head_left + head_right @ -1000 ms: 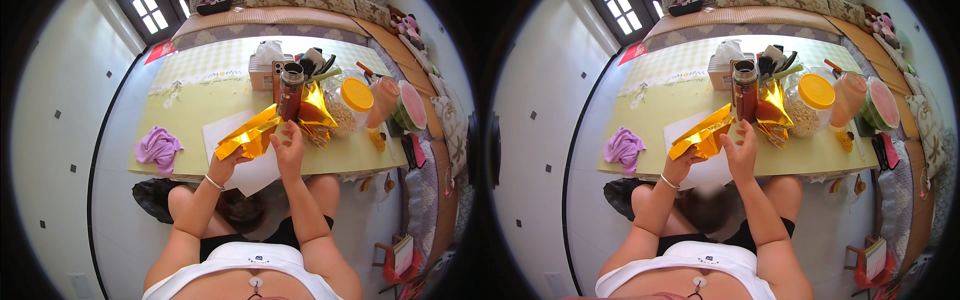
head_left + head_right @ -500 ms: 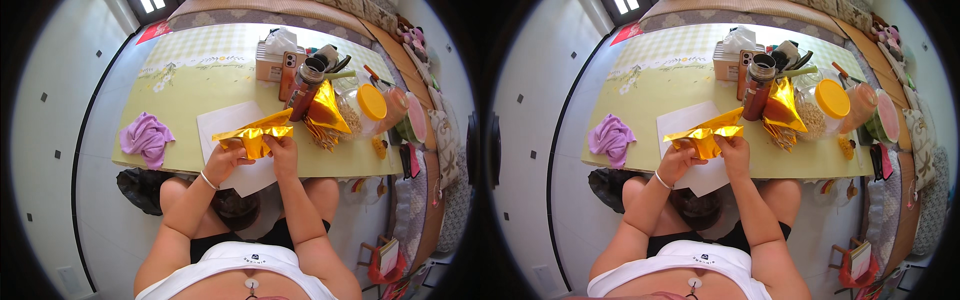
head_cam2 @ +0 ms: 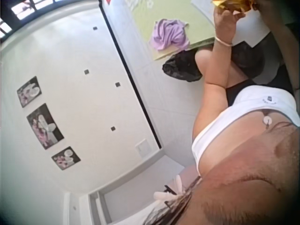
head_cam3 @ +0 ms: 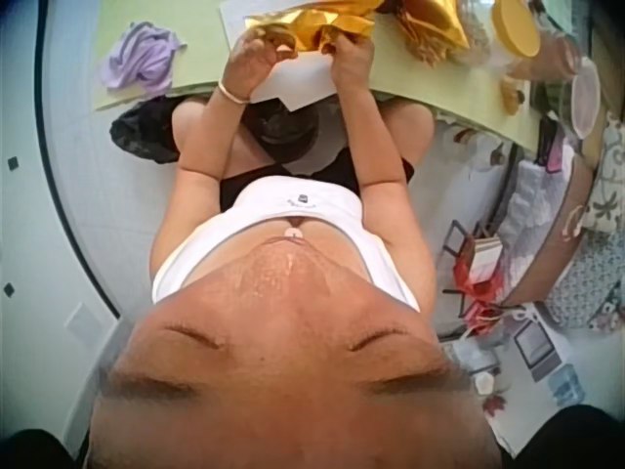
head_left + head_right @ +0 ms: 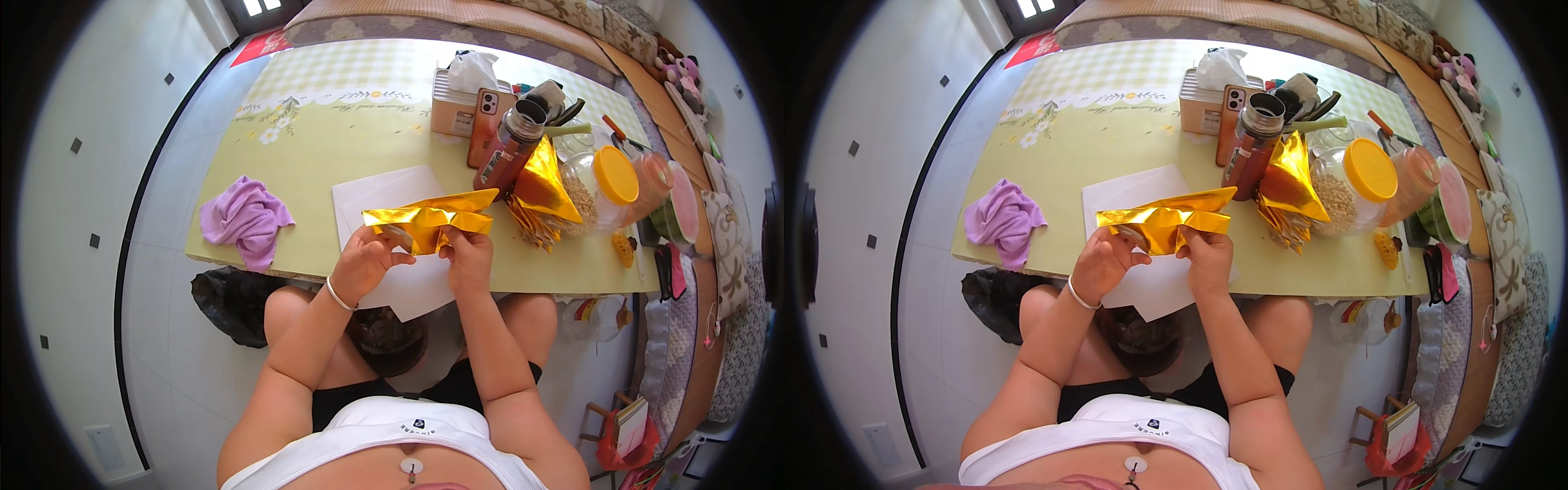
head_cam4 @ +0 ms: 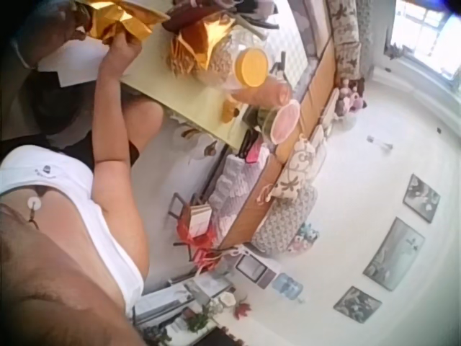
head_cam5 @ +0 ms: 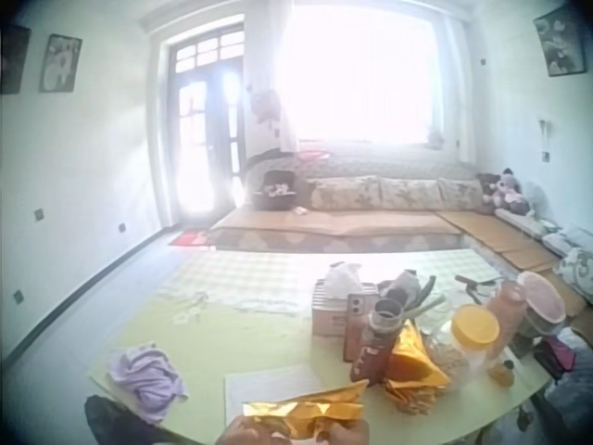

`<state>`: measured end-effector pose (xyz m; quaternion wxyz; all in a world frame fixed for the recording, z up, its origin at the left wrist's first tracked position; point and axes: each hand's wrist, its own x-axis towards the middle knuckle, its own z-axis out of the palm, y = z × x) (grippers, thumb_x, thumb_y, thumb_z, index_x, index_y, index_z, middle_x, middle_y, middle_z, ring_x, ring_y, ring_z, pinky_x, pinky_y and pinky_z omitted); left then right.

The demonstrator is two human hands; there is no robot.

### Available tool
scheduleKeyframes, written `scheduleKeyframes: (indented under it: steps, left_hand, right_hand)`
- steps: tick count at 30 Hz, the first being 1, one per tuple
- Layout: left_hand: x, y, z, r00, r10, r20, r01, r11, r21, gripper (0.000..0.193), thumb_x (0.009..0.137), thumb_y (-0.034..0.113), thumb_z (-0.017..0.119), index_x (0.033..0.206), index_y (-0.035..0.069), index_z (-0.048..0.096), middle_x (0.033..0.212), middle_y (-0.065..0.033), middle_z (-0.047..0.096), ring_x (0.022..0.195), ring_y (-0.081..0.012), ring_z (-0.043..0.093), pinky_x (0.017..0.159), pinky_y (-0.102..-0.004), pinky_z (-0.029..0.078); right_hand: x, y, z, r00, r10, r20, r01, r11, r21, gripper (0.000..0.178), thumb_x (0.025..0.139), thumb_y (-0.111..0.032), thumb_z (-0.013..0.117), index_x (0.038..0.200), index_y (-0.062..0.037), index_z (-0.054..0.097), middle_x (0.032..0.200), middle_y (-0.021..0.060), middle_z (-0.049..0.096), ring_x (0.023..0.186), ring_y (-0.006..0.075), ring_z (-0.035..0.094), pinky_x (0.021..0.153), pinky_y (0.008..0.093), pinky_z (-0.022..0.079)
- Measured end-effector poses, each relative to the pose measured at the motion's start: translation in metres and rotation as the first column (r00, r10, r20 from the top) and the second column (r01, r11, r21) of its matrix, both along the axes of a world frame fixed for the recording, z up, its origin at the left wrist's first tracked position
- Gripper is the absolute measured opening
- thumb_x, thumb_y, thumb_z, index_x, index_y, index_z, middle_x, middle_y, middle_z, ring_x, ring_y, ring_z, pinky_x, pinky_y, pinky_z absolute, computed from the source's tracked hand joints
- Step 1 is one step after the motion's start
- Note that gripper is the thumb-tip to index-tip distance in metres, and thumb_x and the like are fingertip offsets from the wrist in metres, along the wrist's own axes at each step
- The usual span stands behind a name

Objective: The person sits on the floor and folds a sheet of white paper with a gold interior into a triangular shape. They repeatedly fold the paper in half and then fold the corners to create a pointed tip, pressing the creases to ensure they are sharp.

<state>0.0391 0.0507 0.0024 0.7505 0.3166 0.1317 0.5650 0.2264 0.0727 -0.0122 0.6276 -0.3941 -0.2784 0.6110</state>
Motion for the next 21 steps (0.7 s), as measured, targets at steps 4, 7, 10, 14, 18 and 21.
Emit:
scheduleKeyframes:
  steps: [4,7,10,14,18,21]
  left_hand:
    - [-0.009,0.004,-0.012,0.976,0.091,-0.199,-0.111,0.990,-0.088,0.026,0.095,0.008,0.066,0.120,0.005,0.064,0.112,-0.0075,0.071,0.100,-0.0207,0.069,0.082,-0.0366,0.058]
    - [-0.008,0.007,-0.022,0.903,0.281,-0.326,-0.340,0.930,-0.138,0.027,0.090,-0.002,0.067,0.117,0.004,0.065,0.106,-0.0059,0.071,0.088,-0.0145,0.067,0.071,-0.0286,0.055]
    - [-0.012,0.012,-0.023,0.850,0.353,-0.390,-0.418,0.904,-0.093,0.026,0.087,-0.002,0.071,0.113,0.003,0.068,0.096,-0.0053,0.071,0.084,-0.0127,0.064,0.067,-0.0277,0.051]
    - [-0.014,0.014,0.001,0.776,0.406,-0.483,-0.433,0.899,0.061,0.045,0.083,-0.010,0.068,0.126,0.004,0.065,0.103,-0.0056,0.069,0.086,-0.0117,0.064,0.071,-0.0241,0.052]
    - [-0.015,0.014,0.010,0.676,0.461,-0.575,-0.334,0.887,0.318,0.049,0.081,-0.017,0.063,0.125,0.005,0.069,0.115,-0.0094,0.066,0.101,-0.0151,0.066,0.085,-0.0237,0.055]
    - [-0.025,0.018,0.002,0.623,0.447,-0.642,-0.197,0.884,0.424,0.038,0.082,-0.017,0.061,0.113,0.001,0.074,0.120,-0.0109,0.064,0.109,-0.0176,0.065,0.092,-0.0266,0.055]
  right_hand:
    - [-0.001,-0.001,-0.001,0.998,0.033,0.046,-0.032,0.999,-0.037,0.017,0.091,-0.002,0.067,0.108,0.0000,0.069,0.096,0.0063,0.072,0.075,0.0125,0.067,0.059,0.0247,0.055]
    - [-0.006,-0.003,-0.007,0.994,0.091,0.055,-0.092,0.996,0.013,0.020,0.091,-0.002,0.067,0.111,0.0006,0.068,0.099,0.0073,0.072,0.080,0.0156,0.071,0.064,0.0264,0.059]
    - [-0.008,-0.004,-0.008,0.991,0.112,0.067,-0.113,0.994,0.011,0.021,0.091,0.000,0.066,0.113,0.0018,0.066,0.101,0.0091,0.071,0.081,0.0183,0.072,0.066,0.0283,0.061]
    - [-0.004,-0.003,-0.004,0.991,0.109,0.083,-0.110,0.994,0.005,0.022,0.091,0.001,0.065,0.113,0.0028,0.065,0.102,0.0111,0.071,0.081,0.0200,0.072,0.067,0.0295,0.063]
    - [0.001,0.001,-0.006,0.984,0.137,0.112,-0.136,0.991,-0.021,0.022,0.091,0.000,0.065,0.113,0.0033,0.065,0.103,0.0117,0.071,0.084,0.0204,0.072,0.069,0.0302,0.063]
    - [0.002,0.003,-0.004,0.983,0.154,0.096,-0.151,0.988,-0.038,0.022,0.091,-0.001,0.065,0.113,0.0038,0.064,0.105,0.0117,0.070,0.089,0.0203,0.072,0.071,0.0304,0.063]
